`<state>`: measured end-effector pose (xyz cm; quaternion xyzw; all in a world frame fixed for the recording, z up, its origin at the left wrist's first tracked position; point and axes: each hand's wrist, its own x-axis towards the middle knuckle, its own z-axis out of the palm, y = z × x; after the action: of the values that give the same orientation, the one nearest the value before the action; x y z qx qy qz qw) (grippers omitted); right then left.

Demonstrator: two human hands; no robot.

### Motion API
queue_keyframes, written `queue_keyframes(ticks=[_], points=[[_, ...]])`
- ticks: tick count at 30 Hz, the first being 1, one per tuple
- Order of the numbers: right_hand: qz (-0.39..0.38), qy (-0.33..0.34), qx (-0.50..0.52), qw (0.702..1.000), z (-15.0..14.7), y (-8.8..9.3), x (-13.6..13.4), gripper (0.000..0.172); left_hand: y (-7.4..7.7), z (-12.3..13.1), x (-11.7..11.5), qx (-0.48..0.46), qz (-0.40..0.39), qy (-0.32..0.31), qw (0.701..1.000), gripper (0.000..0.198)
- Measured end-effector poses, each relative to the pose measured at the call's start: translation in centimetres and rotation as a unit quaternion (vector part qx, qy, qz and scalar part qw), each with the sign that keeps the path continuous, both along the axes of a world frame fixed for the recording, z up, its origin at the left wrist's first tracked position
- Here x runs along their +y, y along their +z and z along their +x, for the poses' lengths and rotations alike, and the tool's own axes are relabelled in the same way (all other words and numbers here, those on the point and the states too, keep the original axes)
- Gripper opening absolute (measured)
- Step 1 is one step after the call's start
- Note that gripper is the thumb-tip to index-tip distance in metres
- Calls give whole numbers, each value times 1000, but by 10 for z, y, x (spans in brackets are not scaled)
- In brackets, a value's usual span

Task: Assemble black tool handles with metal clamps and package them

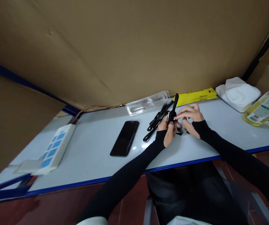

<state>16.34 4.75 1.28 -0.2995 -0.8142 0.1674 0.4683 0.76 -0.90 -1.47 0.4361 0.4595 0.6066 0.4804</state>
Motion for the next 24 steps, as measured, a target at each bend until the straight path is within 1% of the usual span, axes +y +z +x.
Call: queue_keyframes(ticks=[3,5,7,10,12,13,15,17,19,21,22,24], points=[[-7,-10,-8,1000,0,0,0,26,-1,0,0,4,5,-3,1000,37],[-16,-11,-15,1000,-1,0,-2,28,-2,-1,0,15,1,-2,1000,36],[-20,-2,-16,1000,-2,-1,-4,21,-2,-1,0,24,-2,2,1000,33],[-30,2,-14,999,-2,0,-5,26,-1,-1,0,34,-2,10,999,27],[-41,-16,-7,999,-2,0,-4,16,1,-1,-1,39,-3,12,999,27],[-42,-26,-4,999,-1,0,-4,17,2,-1,-1,39,-5,11,999,28],[-38,-29,-2,999,-1,0,-3,27,3,0,-2,33,-9,5,999,34],[-33,-14,-1,999,0,1,-2,26,3,2,-2,23,-8,-4,1000,38],[-33,-4,10,999,1,3,-3,29,2,2,-2,16,1,-10,1000,39],[-35,-11,15,999,1,4,-4,22,1,1,-2,19,5,-9,1000,38],[-34,-14,10,999,1,5,-4,21,0,1,-2,24,6,-6,1000,37],[-33,-10,-8,999,0,5,-5,30,-1,0,-2,31,16,-1,999,35]])
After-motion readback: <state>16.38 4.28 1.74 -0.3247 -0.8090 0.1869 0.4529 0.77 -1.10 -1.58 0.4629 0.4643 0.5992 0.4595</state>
